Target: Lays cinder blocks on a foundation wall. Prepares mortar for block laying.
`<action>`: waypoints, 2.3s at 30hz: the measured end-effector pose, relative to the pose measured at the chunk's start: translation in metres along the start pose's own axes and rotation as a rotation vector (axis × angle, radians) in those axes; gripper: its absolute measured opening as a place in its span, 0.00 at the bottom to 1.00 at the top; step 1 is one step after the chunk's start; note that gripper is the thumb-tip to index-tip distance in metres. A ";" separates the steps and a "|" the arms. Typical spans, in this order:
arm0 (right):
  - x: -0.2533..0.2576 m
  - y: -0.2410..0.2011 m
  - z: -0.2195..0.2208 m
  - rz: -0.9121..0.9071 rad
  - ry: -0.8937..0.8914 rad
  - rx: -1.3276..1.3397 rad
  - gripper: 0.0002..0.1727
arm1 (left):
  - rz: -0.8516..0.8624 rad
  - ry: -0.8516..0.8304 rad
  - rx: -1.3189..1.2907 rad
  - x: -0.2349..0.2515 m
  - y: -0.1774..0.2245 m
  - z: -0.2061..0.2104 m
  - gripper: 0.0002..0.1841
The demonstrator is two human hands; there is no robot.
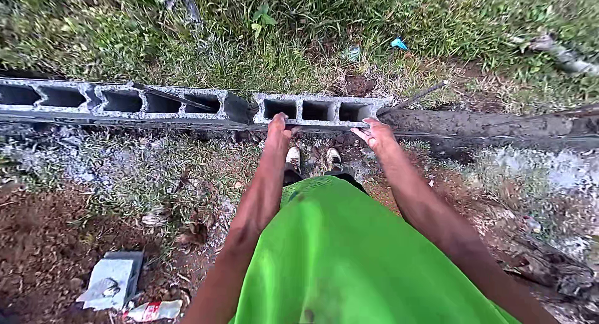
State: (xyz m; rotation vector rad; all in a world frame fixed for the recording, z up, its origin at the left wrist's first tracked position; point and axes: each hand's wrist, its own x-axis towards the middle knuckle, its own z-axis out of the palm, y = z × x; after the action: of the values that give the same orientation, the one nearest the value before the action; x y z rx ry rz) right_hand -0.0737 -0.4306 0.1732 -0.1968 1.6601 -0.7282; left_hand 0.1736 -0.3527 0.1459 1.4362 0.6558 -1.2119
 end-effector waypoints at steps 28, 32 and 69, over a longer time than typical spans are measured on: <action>-0.003 0.033 0.053 0.030 -0.018 0.021 0.38 | 0.038 -0.036 0.007 0.032 0.041 -0.038 0.28; 0.001 0.033 0.052 0.052 -0.011 0.042 0.37 | 0.042 -0.045 0.021 0.032 0.041 -0.037 0.27; 0.011 0.106 -0.086 0.062 -0.496 -0.695 0.27 | 0.155 -0.159 0.239 0.036 0.034 -0.044 0.24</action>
State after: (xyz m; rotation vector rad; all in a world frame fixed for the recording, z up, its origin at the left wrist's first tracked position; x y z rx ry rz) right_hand -0.1286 -0.3227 0.1092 -0.7507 1.3678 -0.0127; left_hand 0.2298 -0.3277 0.1211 1.5367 0.2926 -1.2979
